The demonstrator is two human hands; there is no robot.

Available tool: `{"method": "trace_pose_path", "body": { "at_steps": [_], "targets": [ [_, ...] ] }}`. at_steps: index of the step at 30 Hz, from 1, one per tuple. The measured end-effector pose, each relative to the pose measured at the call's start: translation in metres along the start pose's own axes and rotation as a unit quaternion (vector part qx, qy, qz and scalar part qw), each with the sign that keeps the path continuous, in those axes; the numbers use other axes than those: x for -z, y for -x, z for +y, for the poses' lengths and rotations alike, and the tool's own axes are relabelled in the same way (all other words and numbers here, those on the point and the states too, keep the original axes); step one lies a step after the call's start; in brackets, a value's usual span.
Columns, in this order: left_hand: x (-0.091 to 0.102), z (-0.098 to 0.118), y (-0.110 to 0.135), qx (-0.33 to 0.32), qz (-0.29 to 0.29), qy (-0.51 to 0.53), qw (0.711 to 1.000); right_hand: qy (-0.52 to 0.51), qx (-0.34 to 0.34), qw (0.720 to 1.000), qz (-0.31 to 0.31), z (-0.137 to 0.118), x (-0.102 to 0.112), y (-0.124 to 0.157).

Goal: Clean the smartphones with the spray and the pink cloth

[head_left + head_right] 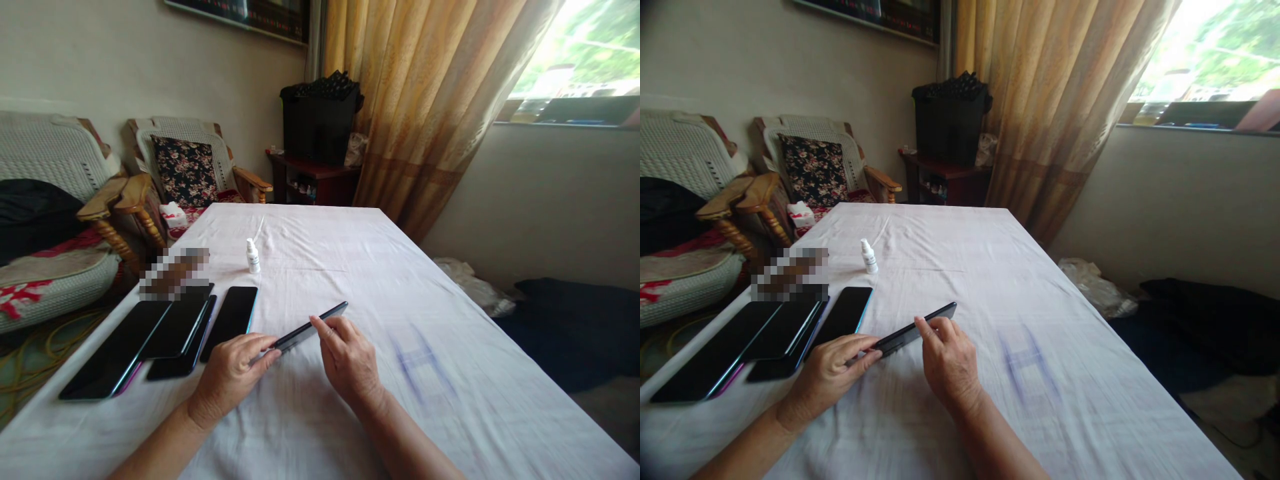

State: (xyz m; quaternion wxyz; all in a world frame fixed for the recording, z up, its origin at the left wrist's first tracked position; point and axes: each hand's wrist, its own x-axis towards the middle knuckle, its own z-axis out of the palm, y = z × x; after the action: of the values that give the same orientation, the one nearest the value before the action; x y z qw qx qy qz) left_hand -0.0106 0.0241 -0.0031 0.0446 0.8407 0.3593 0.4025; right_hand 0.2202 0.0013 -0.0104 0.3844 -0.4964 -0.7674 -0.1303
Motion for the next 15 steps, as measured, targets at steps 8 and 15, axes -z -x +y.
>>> {"method": "trace_pose_path", "body": {
  "at_steps": [8,15],
  "targets": [
    [-0.005,-0.001,0.004,0.022,-0.032,-0.023,0.999,0.012,-0.029,0.999,0.021,0.016,-0.001,0.002],
    [-0.002,0.009,-0.002,-0.016,0.045,-0.032,0.998,-0.023,-0.027,0.998,0.052,0.008,0.003,-0.003]
  ]
}}
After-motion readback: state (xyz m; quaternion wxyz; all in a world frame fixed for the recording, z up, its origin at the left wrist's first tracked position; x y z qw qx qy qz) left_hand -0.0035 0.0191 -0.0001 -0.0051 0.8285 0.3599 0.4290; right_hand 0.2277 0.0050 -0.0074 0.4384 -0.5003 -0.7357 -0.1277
